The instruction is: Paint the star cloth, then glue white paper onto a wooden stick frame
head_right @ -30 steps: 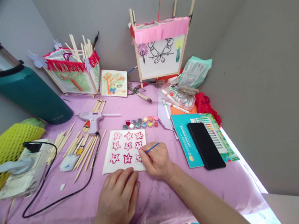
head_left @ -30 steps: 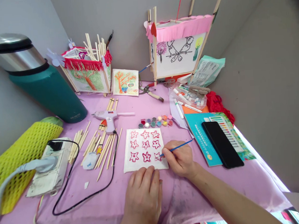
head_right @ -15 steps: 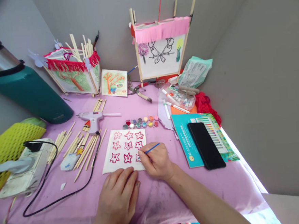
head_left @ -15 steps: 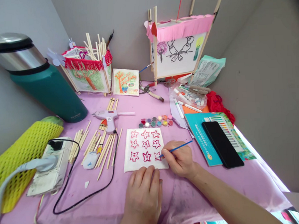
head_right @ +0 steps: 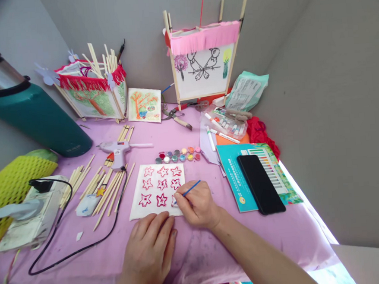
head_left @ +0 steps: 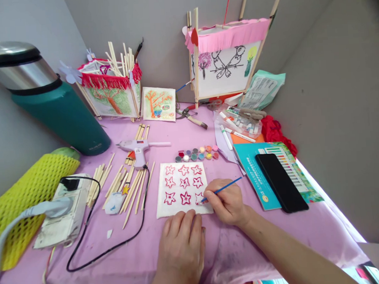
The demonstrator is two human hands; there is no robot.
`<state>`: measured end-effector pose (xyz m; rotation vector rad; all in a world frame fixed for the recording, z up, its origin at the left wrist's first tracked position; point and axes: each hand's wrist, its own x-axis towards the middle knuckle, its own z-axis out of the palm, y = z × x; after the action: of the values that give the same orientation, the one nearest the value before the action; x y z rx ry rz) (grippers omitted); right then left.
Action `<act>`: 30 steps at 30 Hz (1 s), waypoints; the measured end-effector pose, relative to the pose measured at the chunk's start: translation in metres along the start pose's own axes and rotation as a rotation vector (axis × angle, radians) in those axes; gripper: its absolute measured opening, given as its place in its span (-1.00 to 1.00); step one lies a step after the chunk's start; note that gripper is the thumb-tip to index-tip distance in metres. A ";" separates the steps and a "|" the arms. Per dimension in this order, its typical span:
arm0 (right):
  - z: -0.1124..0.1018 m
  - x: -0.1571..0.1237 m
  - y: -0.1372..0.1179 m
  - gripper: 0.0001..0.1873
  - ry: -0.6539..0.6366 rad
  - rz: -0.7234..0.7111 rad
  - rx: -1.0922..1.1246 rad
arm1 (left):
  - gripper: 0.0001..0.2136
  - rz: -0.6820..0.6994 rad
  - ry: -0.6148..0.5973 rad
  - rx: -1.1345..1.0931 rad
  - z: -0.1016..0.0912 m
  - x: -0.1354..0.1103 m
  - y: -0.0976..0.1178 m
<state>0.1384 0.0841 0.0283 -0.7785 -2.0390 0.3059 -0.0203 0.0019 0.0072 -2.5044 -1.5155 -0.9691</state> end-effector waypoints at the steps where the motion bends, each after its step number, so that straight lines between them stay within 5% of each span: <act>1: 0.000 0.000 0.000 -0.80 -0.001 -0.001 -0.001 | -0.82 0.001 0.001 -0.001 0.000 0.000 0.000; 7: -0.002 0.000 0.000 -0.74 0.000 0.050 -0.023 | -0.82 -0.002 0.005 -0.004 0.000 -0.001 0.000; 17: -0.011 0.018 0.009 -0.79 0.183 0.440 0.058 | -0.81 -0.001 0.010 -0.011 0.000 0.000 0.001; 30: 0.007 0.056 0.045 -0.79 0.015 0.262 -0.231 | -0.79 -0.003 0.070 -0.044 0.002 -0.003 0.000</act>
<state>0.1289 0.1548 0.0391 -1.1918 -1.9813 0.2112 -0.0202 0.0006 0.0040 -2.4698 -1.4945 -1.0897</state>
